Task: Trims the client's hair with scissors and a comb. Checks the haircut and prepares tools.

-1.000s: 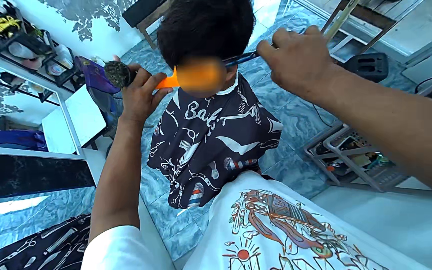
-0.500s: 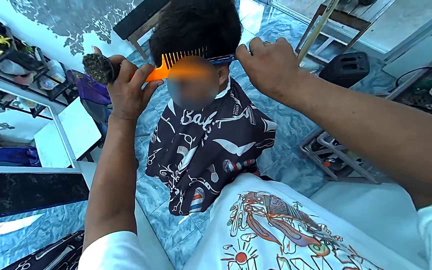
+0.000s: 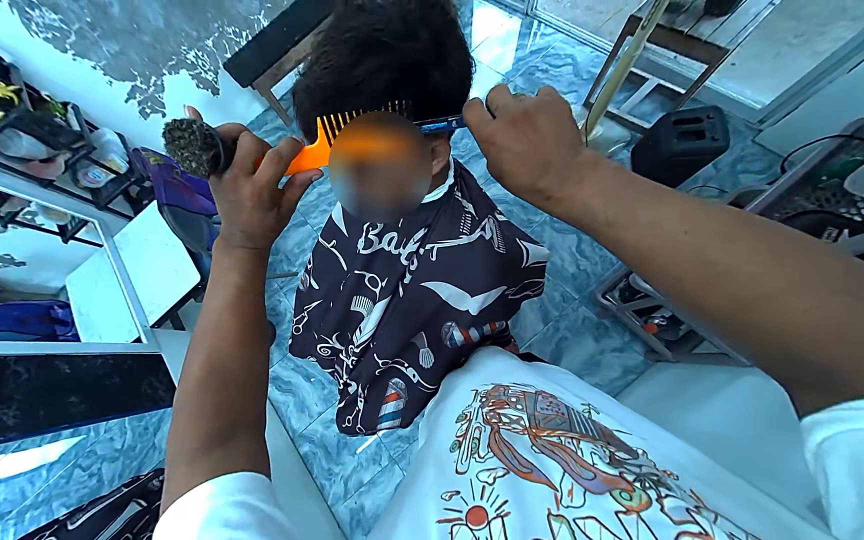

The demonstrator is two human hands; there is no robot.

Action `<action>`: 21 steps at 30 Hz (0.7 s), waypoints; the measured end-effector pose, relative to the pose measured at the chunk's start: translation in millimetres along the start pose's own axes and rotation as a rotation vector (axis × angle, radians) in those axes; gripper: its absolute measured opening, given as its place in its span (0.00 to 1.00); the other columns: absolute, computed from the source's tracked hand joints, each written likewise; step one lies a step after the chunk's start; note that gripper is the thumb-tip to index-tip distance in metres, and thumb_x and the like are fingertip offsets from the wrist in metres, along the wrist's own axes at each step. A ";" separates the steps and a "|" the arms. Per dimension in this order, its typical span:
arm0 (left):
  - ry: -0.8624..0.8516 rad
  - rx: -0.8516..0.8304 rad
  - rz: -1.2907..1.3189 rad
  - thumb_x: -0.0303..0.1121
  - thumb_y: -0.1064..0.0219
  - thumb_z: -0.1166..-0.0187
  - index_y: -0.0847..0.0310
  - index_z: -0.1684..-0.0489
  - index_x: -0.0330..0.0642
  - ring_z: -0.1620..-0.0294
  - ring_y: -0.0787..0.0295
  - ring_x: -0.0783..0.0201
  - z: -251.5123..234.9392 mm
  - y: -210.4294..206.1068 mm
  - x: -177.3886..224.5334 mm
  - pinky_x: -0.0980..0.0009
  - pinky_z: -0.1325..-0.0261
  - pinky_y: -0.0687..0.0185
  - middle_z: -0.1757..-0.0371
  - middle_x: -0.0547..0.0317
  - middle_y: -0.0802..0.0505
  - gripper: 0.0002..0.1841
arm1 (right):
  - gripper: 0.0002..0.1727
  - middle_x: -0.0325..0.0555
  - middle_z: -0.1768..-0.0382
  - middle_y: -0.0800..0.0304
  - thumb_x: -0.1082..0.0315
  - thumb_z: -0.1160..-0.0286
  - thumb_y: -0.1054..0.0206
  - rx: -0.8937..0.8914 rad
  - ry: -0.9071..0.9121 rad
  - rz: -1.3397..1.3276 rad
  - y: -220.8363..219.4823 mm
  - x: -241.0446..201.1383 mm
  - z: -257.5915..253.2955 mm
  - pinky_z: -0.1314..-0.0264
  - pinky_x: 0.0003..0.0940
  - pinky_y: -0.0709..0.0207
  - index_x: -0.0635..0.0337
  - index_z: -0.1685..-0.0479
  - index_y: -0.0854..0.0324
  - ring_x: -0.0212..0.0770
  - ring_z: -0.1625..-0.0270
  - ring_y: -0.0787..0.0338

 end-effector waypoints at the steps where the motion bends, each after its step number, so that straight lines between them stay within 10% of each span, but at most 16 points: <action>1: 0.015 0.002 0.006 0.56 0.34 0.16 0.14 0.36 0.49 0.47 0.16 0.43 0.6 0.4 -0.4 0.41 0.20 0.40 0.62 0.43 0.15 0.23 | 0.16 0.73 0.49 0.18 0.80 0.21 0.44 0.009 -0.023 -0.047 0.5 0.8 2.8 0.61 0.67 0.23 0.69 0.37 0.26 0.74 0.54 0.12; 8: 0.378 0.315 0.258 0.42 0.53 0.04 0.19 0.41 0.28 0.51 0.11 0.57 24.2 17.1 6.7 0.55 0.40 0.18 0.54 0.42 0.09 0.24 | 0.25 0.66 0.40 0.14 0.72 0.25 0.38 0.132 -0.408 -0.556 -10.3 52.0 43.9 0.46 0.70 0.19 0.64 0.27 0.28 0.66 0.44 0.10; 11: 0.343 0.116 0.238 0.48 0.45 0.09 0.17 0.41 0.32 0.40 0.13 0.43 32.5 -7.7 53.1 0.36 0.16 0.42 0.52 0.34 0.10 0.25 | 0.29 0.56 0.41 0.11 0.72 0.26 0.38 0.178 -0.497 -0.636 -24.9 76.2 47.3 0.49 0.60 0.15 0.60 0.23 0.33 0.56 0.49 0.08; 15: 0.257 0.038 0.118 0.57 0.37 0.15 0.12 0.41 0.47 0.44 0.16 0.43 43.1 -57.0 68.2 0.35 0.15 0.47 0.62 0.45 0.13 0.24 | 0.30 0.53 0.46 0.11 0.72 0.27 0.37 0.202 -0.516 -0.674 -27.2 79.9 42.6 0.54 0.57 0.14 0.59 0.22 0.35 0.53 0.54 0.08; 21: 0.782 0.365 0.577 0.36 0.51 0.06 0.28 0.32 0.25 0.49 0.13 0.66 54.2 -33.9 58.7 0.64 0.39 0.15 0.48 0.51 0.11 0.21 | 0.21 0.54 0.53 0.13 0.61 0.11 0.41 -0.052 -0.530 -1.153 -54.7 46.0 90.4 0.65 0.51 0.12 0.59 0.26 0.34 0.49 0.61 0.09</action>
Point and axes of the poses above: each hand's wrist, its own z-axis away from the middle knuckle, its own y-axis out of the back of the hand, x = y × z, the point moved 3 cm from there along -z, towards the middle knuckle
